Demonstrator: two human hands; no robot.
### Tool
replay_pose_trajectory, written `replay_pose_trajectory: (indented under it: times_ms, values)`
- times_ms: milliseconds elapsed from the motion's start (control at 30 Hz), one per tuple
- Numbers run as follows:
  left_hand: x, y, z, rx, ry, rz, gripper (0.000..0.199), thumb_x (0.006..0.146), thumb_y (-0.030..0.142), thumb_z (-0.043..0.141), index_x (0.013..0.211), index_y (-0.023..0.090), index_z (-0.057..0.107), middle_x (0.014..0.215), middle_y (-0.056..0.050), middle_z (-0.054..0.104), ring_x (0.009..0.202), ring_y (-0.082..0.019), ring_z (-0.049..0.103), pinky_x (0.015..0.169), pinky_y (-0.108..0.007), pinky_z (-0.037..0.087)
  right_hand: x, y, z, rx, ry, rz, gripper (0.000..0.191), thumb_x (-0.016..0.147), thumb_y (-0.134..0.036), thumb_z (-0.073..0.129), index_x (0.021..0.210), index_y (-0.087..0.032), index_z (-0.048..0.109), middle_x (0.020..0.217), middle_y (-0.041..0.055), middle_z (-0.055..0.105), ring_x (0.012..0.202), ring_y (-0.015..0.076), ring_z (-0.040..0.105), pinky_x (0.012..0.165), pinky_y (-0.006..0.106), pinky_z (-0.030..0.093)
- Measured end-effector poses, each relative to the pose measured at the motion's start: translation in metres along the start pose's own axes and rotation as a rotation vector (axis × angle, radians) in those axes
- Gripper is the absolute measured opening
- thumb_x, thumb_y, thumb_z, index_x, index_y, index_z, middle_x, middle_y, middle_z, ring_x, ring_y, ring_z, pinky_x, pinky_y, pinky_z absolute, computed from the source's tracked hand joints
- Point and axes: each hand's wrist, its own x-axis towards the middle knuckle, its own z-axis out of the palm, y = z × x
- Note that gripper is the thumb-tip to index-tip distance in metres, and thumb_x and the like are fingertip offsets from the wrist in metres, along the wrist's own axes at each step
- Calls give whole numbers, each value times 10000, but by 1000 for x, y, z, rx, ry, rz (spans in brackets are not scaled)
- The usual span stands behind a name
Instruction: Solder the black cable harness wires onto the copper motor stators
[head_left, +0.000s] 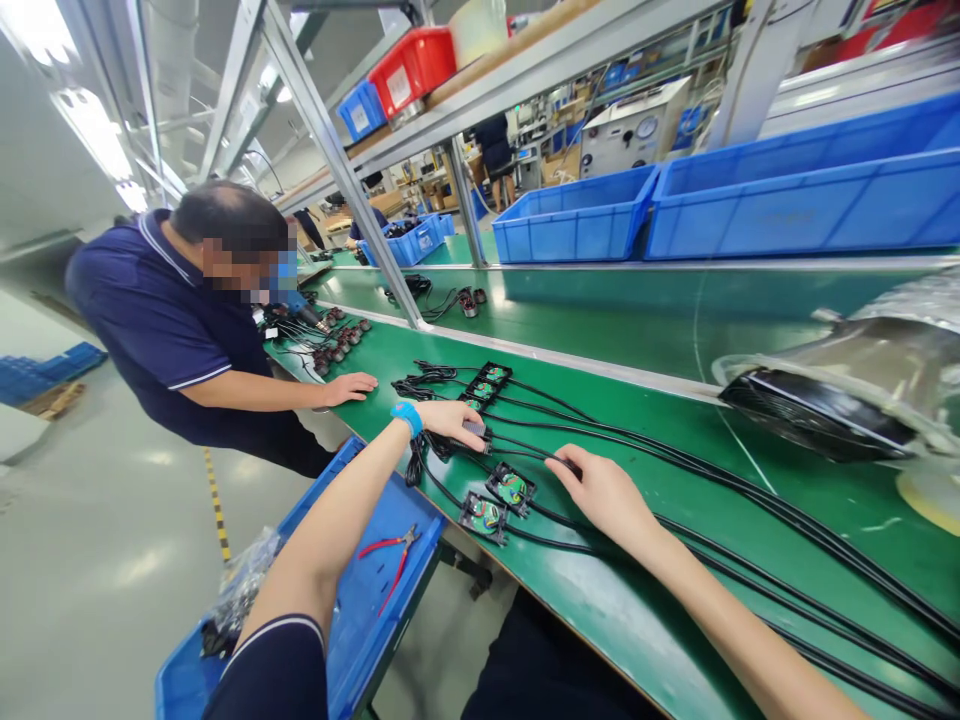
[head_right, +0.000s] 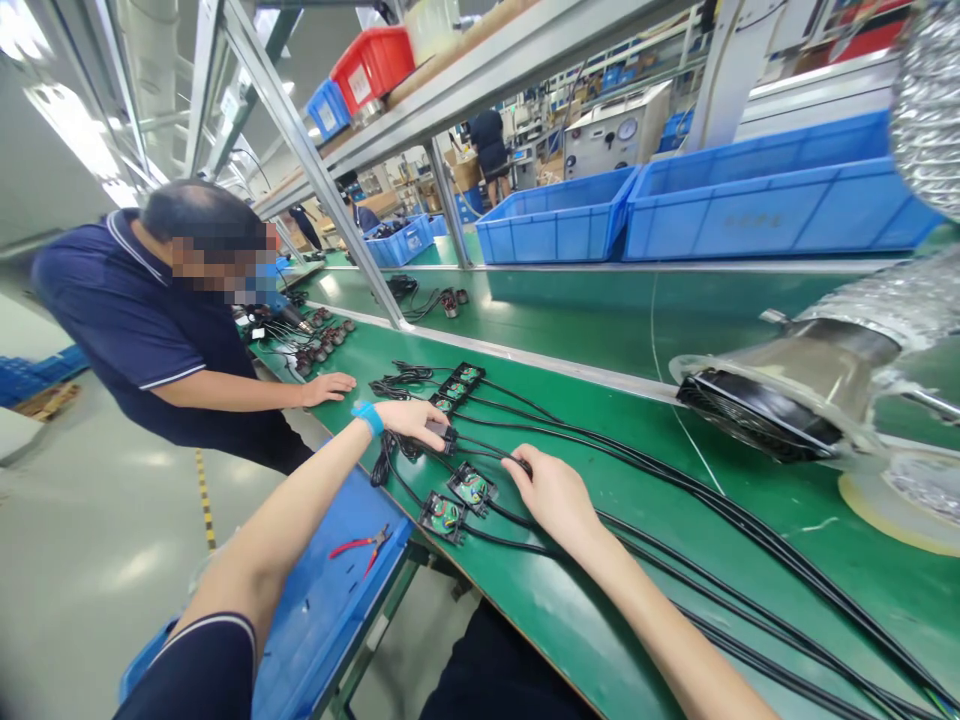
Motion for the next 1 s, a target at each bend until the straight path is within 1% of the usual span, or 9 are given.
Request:
replay_pose_trajectory:
  times_ms: [167,300,367,433,567,700,867,933,1000]
  values:
    - [11,-7,-10,-158,-18,-74,690,694,815,609,771,135,690,618,-14,601,531,-133,507,524,-259,402,3,5,1,-32,45,90,261,1025,-400,439,958,-216,610,813,40,678,785,266,648,646,300,371]
    - [16,-3,-10,-191,10,-65,671,670,798,649,715,129,681,607,-21,600,537,-141,522,524,-264,405,4,7,-10,-20,19,85,281,1010,-400,429,931,-219,629,860,51,693,820,264,655,661,296,383]
    - [12,3,-8,-179,61,-23,615,654,728,726,801,130,716,689,-16,642,620,-147,559,584,-253,420,3,7,-21,-5,16,78,288,1001,-421,437,921,-225,633,847,39,689,791,247,646,652,292,383]
    - [5,9,-3,-161,127,23,580,651,635,789,957,144,736,829,-15,690,745,-163,600,676,-246,442,2,8,-34,4,15,63,308,990,-452,445,904,-224,634,819,34,679,761,240,632,642,295,381]
    - [-12,16,13,-144,274,77,646,683,531,822,1193,159,684,1080,-53,711,971,-219,634,847,-273,463,-6,7,-53,8,-34,9,338,971,-467,453,824,-218,628,779,40,663,722,235,609,634,306,377]
    - [-26,23,28,-83,447,167,669,683,503,850,1232,167,668,1197,-98,696,1094,-252,630,958,-314,459,-22,-1,-64,-32,-107,-1,353,980,-449,438,750,-218,574,729,51,636,671,230,599,589,308,353]
    - [-36,46,38,17,623,329,687,689,529,842,1248,186,639,1176,-90,674,1066,-228,620,954,-311,460,-57,-4,-72,-30,-95,31,419,994,-528,391,724,-235,523,664,47,595,594,223,568,566,311,355]
    - [-34,55,45,50,647,403,704,684,556,832,1244,183,627,1140,-89,666,1038,-222,613,940,-309,464,-73,4,-69,-23,-99,56,461,983,-584,376,718,-241,531,653,51,594,580,229,565,561,320,364]
    - [-27,60,56,98,610,455,712,682,585,817,1228,171,623,1099,-92,662,1010,-223,607,922,-314,470,-91,17,-61,-30,-120,85,461,971,-609,381,770,-249,588,713,57,636,618,245,598,584,335,395]
